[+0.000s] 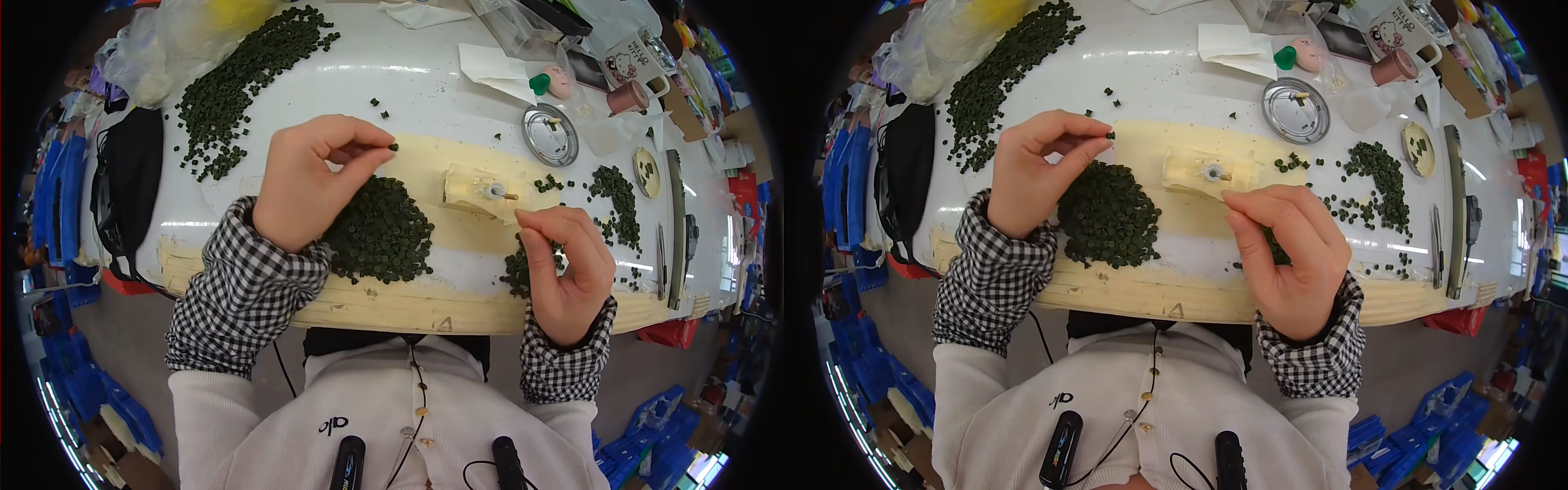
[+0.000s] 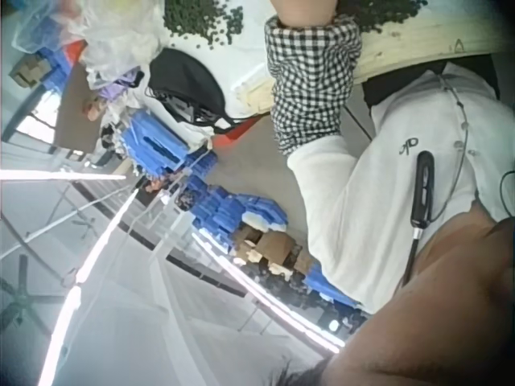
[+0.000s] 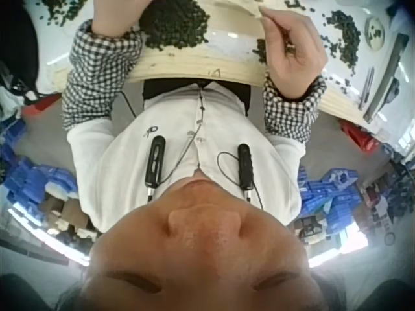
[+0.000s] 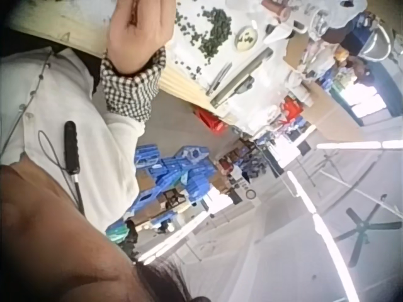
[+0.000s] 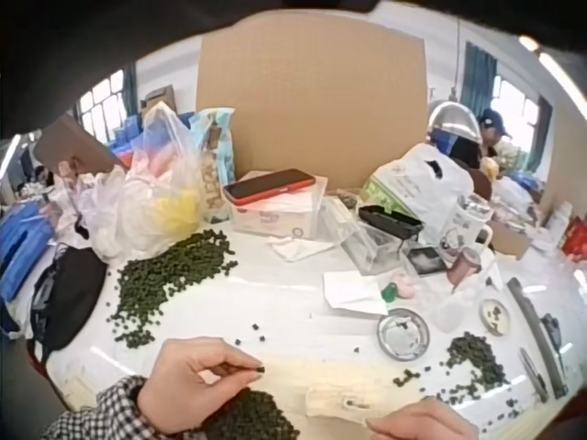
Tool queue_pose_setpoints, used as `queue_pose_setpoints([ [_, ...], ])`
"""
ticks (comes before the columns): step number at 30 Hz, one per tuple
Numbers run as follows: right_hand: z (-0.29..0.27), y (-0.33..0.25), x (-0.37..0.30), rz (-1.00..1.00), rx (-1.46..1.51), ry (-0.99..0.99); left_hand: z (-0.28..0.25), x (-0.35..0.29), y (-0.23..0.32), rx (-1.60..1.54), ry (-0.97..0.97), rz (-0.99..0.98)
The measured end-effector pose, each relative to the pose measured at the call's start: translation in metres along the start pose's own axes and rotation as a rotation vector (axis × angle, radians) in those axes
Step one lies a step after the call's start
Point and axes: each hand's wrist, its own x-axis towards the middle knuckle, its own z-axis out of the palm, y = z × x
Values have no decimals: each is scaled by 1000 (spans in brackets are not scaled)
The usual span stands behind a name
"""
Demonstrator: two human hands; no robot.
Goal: Assembling small green plastic components onto a white base on a workbench.
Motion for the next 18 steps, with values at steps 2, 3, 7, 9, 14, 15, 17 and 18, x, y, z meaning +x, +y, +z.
queue_pose_setpoints([
  [2,-4,8,-4,14,-123,-42,-9,6,-18,129,2,-9],
  [3,-5,11,-5,20,-182,-62,-12,8,-22,210,-18,-21],
  [7,-7,10,-11,-3,-244,-117,-13,7,-21,313,44,14],
  [9,-9,9,-15,-37,-272,-116,-10,5,-11,337,56,141],
  [14,-7,6,-22,-46,-270,-120,3,-15,22,240,-265,343],
  [15,-6,6,-24,-45,-277,-122,10,-21,24,213,-349,376],
  [17,-4,9,-26,-49,-319,-121,21,-33,31,247,-475,420],
  [18,-3,10,-27,-54,-337,-122,23,-35,32,280,-471,427],
])
